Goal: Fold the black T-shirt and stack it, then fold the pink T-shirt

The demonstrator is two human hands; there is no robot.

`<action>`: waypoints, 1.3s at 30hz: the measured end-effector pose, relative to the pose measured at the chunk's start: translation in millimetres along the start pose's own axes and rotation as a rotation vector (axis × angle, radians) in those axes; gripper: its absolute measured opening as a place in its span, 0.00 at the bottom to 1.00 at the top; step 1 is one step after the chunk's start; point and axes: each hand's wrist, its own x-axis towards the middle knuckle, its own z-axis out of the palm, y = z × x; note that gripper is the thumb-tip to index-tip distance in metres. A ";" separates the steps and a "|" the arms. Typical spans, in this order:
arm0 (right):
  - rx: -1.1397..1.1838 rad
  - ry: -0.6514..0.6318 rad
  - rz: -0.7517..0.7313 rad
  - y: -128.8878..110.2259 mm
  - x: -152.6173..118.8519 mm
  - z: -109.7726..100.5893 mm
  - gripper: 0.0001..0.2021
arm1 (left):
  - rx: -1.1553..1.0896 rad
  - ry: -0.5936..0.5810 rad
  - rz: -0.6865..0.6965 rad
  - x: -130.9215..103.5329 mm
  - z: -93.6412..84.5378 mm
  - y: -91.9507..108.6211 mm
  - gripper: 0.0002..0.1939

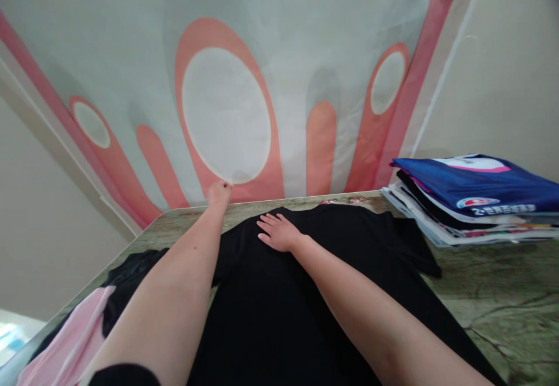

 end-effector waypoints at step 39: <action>0.017 0.051 0.053 8.0 2.5 2.9 0.24 | 0.247 -0.470 0.770 -343.3 -57.6 15.9 0.36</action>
